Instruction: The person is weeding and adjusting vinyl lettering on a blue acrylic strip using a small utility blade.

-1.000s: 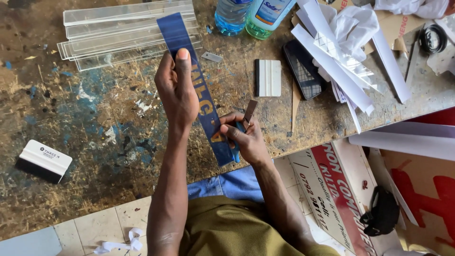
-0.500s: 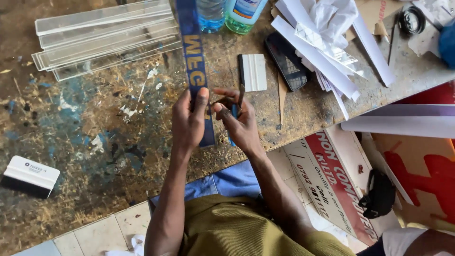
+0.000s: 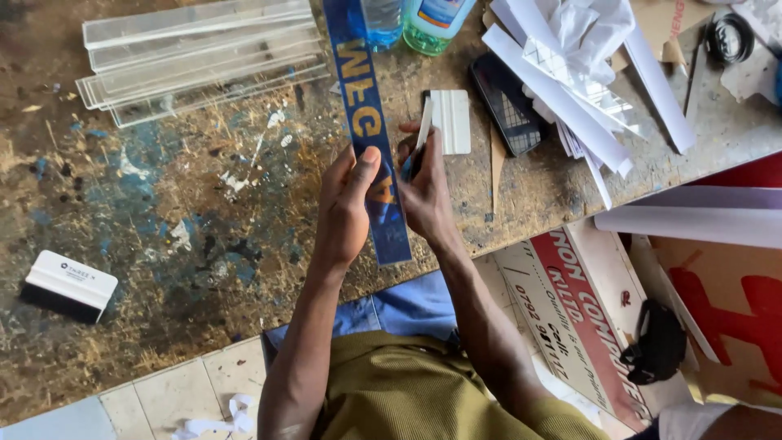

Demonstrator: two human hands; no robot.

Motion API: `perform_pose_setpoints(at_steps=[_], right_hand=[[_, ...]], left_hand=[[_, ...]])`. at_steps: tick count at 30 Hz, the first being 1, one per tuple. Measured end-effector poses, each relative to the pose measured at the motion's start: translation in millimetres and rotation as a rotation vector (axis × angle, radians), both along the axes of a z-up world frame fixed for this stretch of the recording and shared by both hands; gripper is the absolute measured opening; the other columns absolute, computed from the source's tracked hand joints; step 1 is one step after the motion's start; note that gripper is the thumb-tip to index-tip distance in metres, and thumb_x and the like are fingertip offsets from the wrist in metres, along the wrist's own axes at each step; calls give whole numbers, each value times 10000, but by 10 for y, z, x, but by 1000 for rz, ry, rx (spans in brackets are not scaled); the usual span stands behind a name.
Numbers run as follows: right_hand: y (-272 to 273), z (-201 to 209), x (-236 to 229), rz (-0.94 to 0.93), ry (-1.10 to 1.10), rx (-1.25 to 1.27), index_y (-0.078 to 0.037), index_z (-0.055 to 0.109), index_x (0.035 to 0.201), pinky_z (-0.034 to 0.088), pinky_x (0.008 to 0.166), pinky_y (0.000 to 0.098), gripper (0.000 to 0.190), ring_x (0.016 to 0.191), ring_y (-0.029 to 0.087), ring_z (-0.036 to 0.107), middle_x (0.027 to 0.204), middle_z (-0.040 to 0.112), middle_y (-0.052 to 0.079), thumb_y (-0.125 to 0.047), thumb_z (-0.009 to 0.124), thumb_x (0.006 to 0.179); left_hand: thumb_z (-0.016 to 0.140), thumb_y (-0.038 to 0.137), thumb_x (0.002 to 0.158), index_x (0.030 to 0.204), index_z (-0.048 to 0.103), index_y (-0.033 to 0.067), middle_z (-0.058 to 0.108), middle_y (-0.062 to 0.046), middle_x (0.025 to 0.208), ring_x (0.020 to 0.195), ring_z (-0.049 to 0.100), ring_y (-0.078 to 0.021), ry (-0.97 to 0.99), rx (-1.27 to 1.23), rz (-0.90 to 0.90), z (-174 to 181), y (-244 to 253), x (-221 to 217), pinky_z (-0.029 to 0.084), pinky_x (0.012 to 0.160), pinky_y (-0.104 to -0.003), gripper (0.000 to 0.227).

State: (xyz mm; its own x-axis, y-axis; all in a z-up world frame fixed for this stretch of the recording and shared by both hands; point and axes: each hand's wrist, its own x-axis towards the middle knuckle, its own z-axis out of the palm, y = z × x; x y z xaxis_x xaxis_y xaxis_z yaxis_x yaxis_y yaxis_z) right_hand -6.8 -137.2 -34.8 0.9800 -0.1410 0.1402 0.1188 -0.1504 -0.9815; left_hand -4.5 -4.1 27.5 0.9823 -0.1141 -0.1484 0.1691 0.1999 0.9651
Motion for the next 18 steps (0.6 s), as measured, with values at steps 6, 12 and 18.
perform_pose_setpoints(at_steps=[6, 12, 18], right_hand=[[-168, -303, -185, 125, 25, -9, -67, 471, 1608, 517, 894, 440, 530, 932, 206, 606, 1147, 672, 141, 6, 669, 1122], [-304, -303, -101, 304, 62, 242, -37, 497, 1630, 545, 907, 411, 427, 895, 210, 623, 1007, 703, 130, -191, 493, 1232], [-118, -356, 55, 284, -15, 515, 27, 669, 914, 488, 603, 301, 715, 566, 235, 665, 606, 642, 171, -541, 358, 1218]], left_hand=[[591, 462, 1188, 1044, 737, 107, 572, -25, 785, 788, 619, -129, -49, 6, -10, -51, 108, 95, 647, 769, -330, 410], [552, 490, 1205, 981, 679, 150, 542, 32, 785, 771, 581, -90, -28, -10, -6, -387, 186, 96, 596, 767, -277, 427], [600, 539, 1165, 995, 655, 123, 587, -24, 887, 917, 666, -143, 48, -8, 25, -335, 193, 123, 653, 873, -328, 453]])
